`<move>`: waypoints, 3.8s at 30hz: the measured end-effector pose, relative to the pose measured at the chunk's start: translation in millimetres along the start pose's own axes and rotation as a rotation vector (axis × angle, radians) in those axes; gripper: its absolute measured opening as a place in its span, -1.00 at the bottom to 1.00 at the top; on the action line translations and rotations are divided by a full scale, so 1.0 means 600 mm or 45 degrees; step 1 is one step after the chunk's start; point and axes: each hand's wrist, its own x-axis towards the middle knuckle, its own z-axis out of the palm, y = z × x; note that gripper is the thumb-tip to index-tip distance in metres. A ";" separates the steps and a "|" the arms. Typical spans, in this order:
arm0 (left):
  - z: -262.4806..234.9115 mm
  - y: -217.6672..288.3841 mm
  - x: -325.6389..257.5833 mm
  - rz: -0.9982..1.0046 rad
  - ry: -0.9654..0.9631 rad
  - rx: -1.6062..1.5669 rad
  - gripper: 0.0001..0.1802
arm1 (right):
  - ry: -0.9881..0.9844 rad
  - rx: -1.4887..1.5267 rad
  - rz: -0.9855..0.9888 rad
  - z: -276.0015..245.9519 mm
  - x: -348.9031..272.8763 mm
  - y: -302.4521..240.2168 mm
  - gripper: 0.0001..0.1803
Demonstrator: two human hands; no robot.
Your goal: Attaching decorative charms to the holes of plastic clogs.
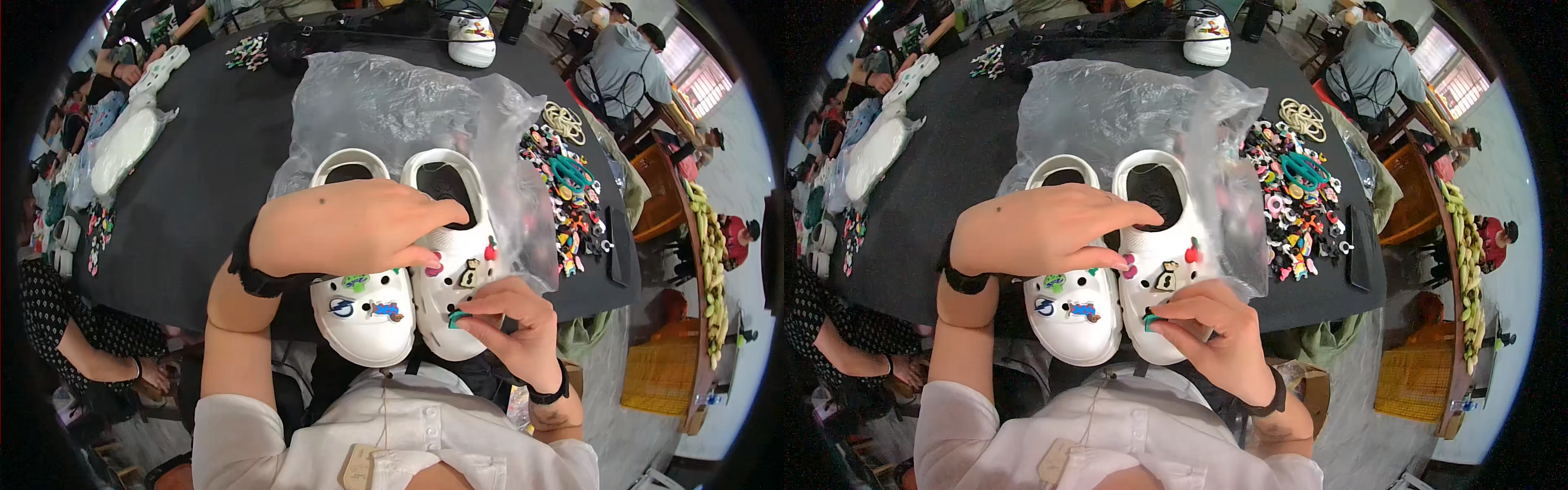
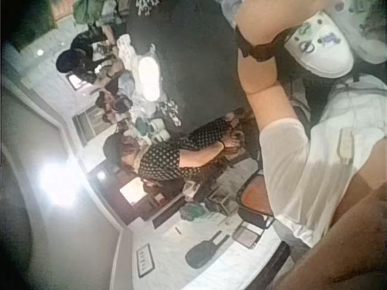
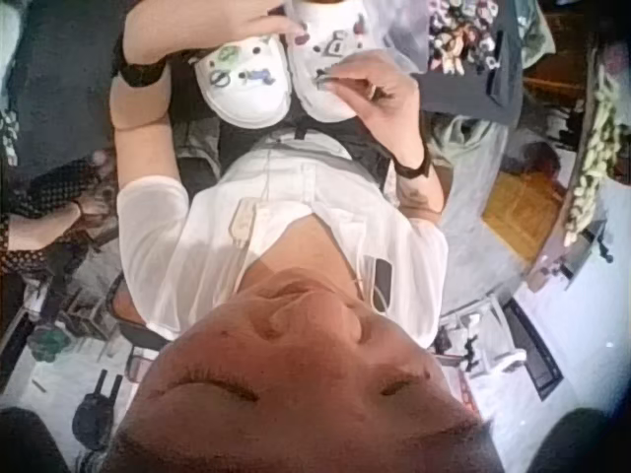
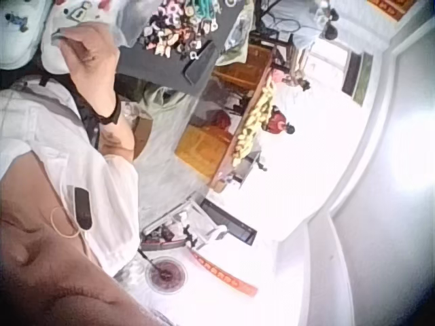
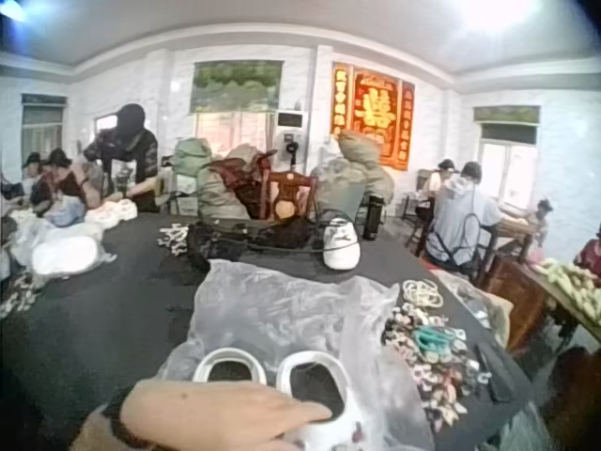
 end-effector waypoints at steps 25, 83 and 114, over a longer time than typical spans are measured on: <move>0.038 -0.035 -0.016 0.277 0.292 0.071 -0.67 | 0.073 -0.222 0.124 0.038 0.018 -0.011 -0.69; -0.037 -0.017 -0.052 -0.242 0.212 0.159 -0.57 | -0.163 -0.397 -0.309 0.095 0.011 -0.045 -0.63; -0.040 -0.012 -0.058 -0.266 0.193 0.134 -0.58 | 0.002 -0.345 -0.332 0.098 0.020 -0.041 -0.70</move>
